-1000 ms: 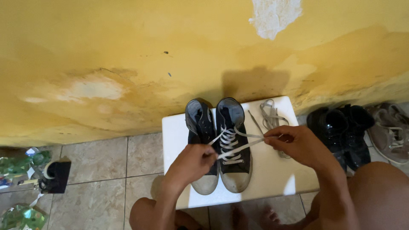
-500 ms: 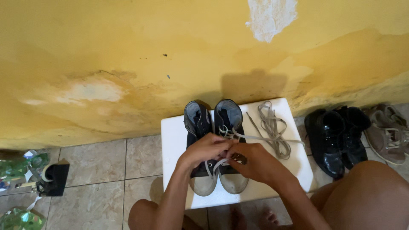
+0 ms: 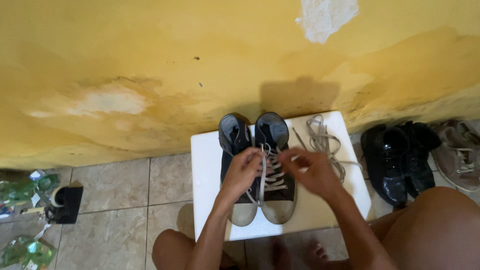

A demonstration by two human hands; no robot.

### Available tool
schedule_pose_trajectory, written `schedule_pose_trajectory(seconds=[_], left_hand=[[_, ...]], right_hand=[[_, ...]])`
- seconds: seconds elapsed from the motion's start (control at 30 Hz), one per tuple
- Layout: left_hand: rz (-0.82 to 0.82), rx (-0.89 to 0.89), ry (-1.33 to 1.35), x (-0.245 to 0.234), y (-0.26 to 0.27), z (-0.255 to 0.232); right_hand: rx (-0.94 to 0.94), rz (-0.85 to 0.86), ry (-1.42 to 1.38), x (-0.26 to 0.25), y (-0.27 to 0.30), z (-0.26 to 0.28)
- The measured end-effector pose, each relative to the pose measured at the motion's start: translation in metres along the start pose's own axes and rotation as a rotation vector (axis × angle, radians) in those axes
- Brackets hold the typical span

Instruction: The person threads a white shoelace through the eyelets of a pair of black high-top sneakers placed on a white stool. They pull the lace through each eyelet and tighten it progressively from the bottom to the top of the shoe.

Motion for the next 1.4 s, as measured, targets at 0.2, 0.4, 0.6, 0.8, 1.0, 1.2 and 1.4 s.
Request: schedule_pose_trajectory(seconds=[0.2, 0.4, 0.6, 0.8, 1.0, 1.2, 1.4], left_hand=[[-0.267, 0.429, -0.590, 0.024, 0.014, -0.042], [-0.221, 0.582, -0.702, 0.041, 0.008, -0.059], [-0.151, 0.300, -0.851, 0.040, -0.004, -0.056], [-0.181, 0.453, -0.947, 0.047, -0.007, -0.053], [-0.201, 0.470, -1.136, 0.053, -0.018, -0.041], [-0.185, 0.437, -1.181, 0.054, -0.025, -0.031], [-0.113, 0.465, -1.193, 0.057, -0.028, -0.033]], right_hand=[[0.287, -0.328, 0.188, -0.007, -0.014, -0.021], [0.267, -0.346, 0.225, 0.004, -0.017, -0.039], [0.216, -0.336, 0.098, 0.003, -0.019, -0.063], [0.181, -0.293, 0.022, 0.005, -0.021, -0.068], [0.207, -0.291, 0.031, 0.005, -0.021, -0.059], [0.199, -0.298, 0.062, 0.005, -0.021, -0.068], [0.152, -0.218, -0.207, 0.004, -0.029, -0.091]])
Point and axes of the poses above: each hand's wrist, its own y-axis away from the middle knuckle, its own x-axis out of the palm, z = x × y, the point moved 3 cm from there along -y, towards the middle knuckle, and after that the axes turned 1 degree about x, right-handed, at the moved point
